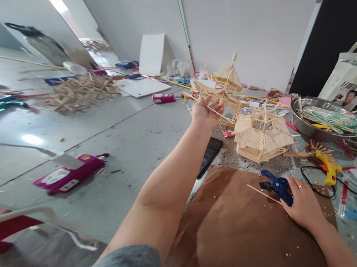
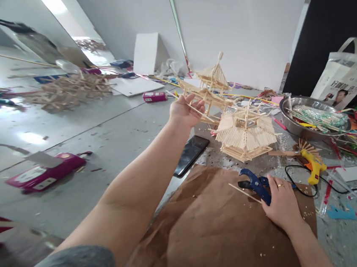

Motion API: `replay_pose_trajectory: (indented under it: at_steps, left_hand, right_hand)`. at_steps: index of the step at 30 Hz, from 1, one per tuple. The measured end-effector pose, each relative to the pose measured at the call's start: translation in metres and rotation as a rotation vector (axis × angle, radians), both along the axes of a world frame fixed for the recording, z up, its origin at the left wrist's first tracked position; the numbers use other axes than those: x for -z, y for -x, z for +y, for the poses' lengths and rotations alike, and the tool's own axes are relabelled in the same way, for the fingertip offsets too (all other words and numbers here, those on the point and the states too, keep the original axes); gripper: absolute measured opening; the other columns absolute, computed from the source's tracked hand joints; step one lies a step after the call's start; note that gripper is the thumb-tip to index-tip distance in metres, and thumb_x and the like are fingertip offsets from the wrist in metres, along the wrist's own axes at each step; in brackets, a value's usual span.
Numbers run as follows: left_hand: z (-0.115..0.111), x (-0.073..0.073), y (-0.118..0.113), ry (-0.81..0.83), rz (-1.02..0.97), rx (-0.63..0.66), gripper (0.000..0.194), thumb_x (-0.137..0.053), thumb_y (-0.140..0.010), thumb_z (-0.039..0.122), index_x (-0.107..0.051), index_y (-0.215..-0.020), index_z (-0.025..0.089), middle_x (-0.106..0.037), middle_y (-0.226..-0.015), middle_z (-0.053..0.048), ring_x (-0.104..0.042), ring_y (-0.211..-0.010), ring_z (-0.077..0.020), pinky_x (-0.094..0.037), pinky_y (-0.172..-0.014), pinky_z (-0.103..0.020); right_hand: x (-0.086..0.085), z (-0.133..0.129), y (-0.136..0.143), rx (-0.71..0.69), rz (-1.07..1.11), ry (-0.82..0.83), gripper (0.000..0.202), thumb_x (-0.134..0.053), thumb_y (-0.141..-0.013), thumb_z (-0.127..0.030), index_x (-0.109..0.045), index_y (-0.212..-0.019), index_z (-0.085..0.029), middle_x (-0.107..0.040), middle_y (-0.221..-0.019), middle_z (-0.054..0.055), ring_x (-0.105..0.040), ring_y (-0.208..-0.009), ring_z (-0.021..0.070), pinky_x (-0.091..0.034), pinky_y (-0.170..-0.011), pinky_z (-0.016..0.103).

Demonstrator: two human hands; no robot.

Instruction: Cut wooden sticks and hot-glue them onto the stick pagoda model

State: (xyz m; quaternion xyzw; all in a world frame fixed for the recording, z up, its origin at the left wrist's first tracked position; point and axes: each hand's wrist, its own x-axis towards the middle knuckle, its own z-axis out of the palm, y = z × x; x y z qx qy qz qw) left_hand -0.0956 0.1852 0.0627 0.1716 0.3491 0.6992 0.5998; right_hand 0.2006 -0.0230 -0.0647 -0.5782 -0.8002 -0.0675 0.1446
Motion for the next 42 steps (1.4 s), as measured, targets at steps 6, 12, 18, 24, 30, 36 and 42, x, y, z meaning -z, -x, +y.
replay_pose_trajectory:
  at_steps: [6, 12, 18, 24, 30, 36, 42]
  left_hand:
    - [0.000, 0.007, 0.014, -0.012, -0.004, -0.028, 0.040, -0.022, -0.093, 0.040, -0.054, -0.086, 0.018, -0.056, -0.065, -0.004, -0.058, -0.053, -0.0133, -0.044, -0.051, -0.024]
    - [-0.001, 0.014, 0.023, 0.002, -0.053, -0.083, 0.040, -0.021, -0.092, 0.040, -0.055, -0.092, 0.017, -0.059, -0.068, -0.005, -0.058, -0.053, -0.0134, -0.044, -0.053, -0.024]
    - [0.002, 0.024, 0.029, 0.004, -0.068, -0.077, 0.042, -0.020, -0.092, 0.040, -0.055, -0.088, 0.017, -0.060, -0.066, -0.005, -0.057, -0.051, -0.0138, -0.043, -0.053, -0.024]
    - [0.007, 0.033, 0.033, 0.009, -0.069, -0.084, 0.044, -0.019, -0.092, 0.041, -0.056, -0.090, 0.017, -0.061, -0.068, -0.005, -0.057, -0.052, -0.0141, -0.043, -0.054, -0.025]
    - [0.013, 0.040, 0.030, 0.026, -0.050, -0.086, 0.041, -0.020, -0.093, 0.040, -0.052, -0.085, 0.017, -0.059, -0.069, -0.004, -0.058, -0.053, -0.0153, -0.043, -0.053, -0.026]
    - [0.016, 0.052, 0.023, 0.135, -0.072, -0.065, 0.035, -0.021, -0.093, 0.038, -0.048, -0.085, 0.018, -0.056, -0.070, -0.004, -0.058, -0.055, -0.0155, -0.044, -0.051, -0.025]
    - [0.018, 0.058, 0.019, 0.215, -0.015, -0.060, 0.034, -0.020, -0.093, 0.037, -0.047, -0.087, 0.018, -0.054, -0.071, -0.004, -0.061, -0.062, -0.0172, -0.045, -0.051, -0.025]
  right_hand:
    - [-0.002, -0.001, 0.002, 0.014, -0.013, 0.019, 0.055, -0.053, -0.075, -0.030, -0.046, -0.125, -0.007, -0.058, -0.116, 0.017, -0.053, -0.105, 0.0285, -0.041, -0.092, 0.042]
    - [-0.002, -0.001, 0.002, 0.007, -0.030, 0.014, 0.056, -0.053, -0.075, -0.031, -0.047, -0.125, -0.005, -0.057, -0.117, 0.017, -0.052, -0.105, 0.0289, -0.041, -0.092, 0.042]
    - [0.000, -0.001, 0.002, 0.008, -0.028, 0.007, 0.057, -0.053, -0.075, -0.030, -0.046, -0.126, -0.006, -0.057, -0.116, 0.018, -0.052, -0.106, 0.0293, -0.041, -0.092, 0.043]
    - [0.001, -0.001, 0.001, 0.008, -0.018, 0.010, 0.056, -0.053, -0.075, -0.030, -0.046, -0.126, -0.007, -0.057, -0.116, 0.018, -0.051, -0.107, 0.0291, -0.041, -0.092, 0.043]
    - [-0.001, -0.001, 0.002, 0.011, -0.020, 0.012, 0.056, -0.053, -0.076, -0.030, -0.046, -0.126, -0.005, -0.057, -0.116, 0.018, -0.051, -0.107, 0.0294, -0.040, -0.093, 0.042]
    - [-0.003, -0.001, 0.003, 0.005, -0.002, 0.017, 0.055, -0.053, -0.076, -0.030, -0.047, -0.125, -0.006, -0.058, -0.115, 0.017, -0.052, -0.105, 0.0289, -0.041, -0.092, 0.042]
    - [-0.003, -0.001, 0.001, 0.002, 0.007, -0.002, 0.055, -0.054, -0.076, -0.033, -0.047, -0.124, -0.007, -0.058, -0.115, 0.018, -0.052, -0.104, 0.0294, -0.043, -0.091, 0.043]
